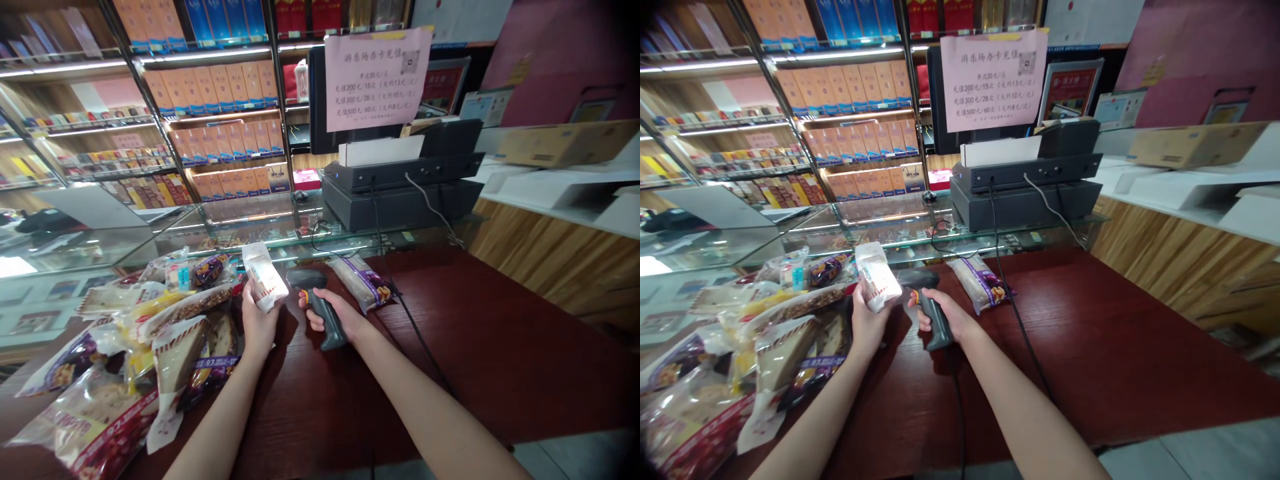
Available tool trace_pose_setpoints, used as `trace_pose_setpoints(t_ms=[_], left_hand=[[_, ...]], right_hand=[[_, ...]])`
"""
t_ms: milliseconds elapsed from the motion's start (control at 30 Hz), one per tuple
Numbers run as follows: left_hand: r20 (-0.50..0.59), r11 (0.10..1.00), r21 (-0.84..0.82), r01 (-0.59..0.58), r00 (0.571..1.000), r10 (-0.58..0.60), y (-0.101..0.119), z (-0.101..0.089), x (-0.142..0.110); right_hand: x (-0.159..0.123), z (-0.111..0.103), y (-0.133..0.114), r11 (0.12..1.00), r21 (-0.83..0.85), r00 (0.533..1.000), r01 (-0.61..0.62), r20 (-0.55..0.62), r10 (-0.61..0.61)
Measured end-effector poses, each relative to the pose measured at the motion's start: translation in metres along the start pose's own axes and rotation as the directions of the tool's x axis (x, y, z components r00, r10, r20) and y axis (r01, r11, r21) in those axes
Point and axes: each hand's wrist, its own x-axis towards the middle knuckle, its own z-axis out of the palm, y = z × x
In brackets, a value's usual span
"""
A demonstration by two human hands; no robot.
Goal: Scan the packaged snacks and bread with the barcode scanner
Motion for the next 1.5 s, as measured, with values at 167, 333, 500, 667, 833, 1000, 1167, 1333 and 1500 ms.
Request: trace_pose_setpoints(t_ms=[167, 333, 500, 667, 833, 1000, 1167, 1333, 1500], left_hand=[[-0.023, 0.998, -0.032, -0.062, 0.998, 0.061, -0.006, 0.001, 0.001], [-0.225, 0.950, 0.190, -0.249, 0.930, 0.289, -0.001, -0.011, 0.004], [-0.026, 0.842, 0.454, -0.291, 0.940, 0.339, 0.005, -0.016, -0.001], [0.066, 0.710, 0.627, -0.321, 0.930, 0.362, 0.006, -0.014, -0.006], [0.313, 0.686, 0.533, -0.495, 0.869, 0.383, 0.001, -0.011, -0.006], [0.327, 0.522, 0.732, -0.438, 0.898, 0.295, -0.012, -0.006, -0.008], [0.317, 0.440, 0.804, -0.400, 0.914, 0.252, -0.009, -0.008, -0.009], [0.301, 0.509, 0.746, -0.430, 0.899, 0.318, 0.004, -0.010, -0.009], [0.366, 0.592, 0.618, -0.518, 0.855, 0.366, 0.008, -0.011, -0.009]], right_hand=[[-0.001, 0.002, -0.002, 1.000, -0.008, 1.000, 0.010, -0.029, -0.011], [-0.001, 0.001, -0.002, 1.000, -0.005, 0.999, 0.007, -0.047, -0.008], [0.001, -0.002, -0.001, 1.000, 0.015, 0.999, 0.024, -0.044, -0.023], [0.001, -0.005, -0.003, 1.000, 0.017, 0.999, 0.019, -0.039, -0.019], [0.000, 0.001, -0.007, 0.990, -0.087, 0.985, 0.112, -0.125, -0.122], [0.002, 0.002, -0.012, 0.743, -0.564, 0.751, 0.361, -0.296, -0.590], [0.001, -0.022, -0.027, 0.418, -0.875, 0.435, 0.243, -0.287, -0.853], [-0.005, -0.040, -0.043, 0.349, -0.932, 0.275, -0.098, -0.362, -0.891], [-0.007, -0.036, -0.043, 0.382, -0.908, 0.360, -0.175, -0.420, -0.833]])
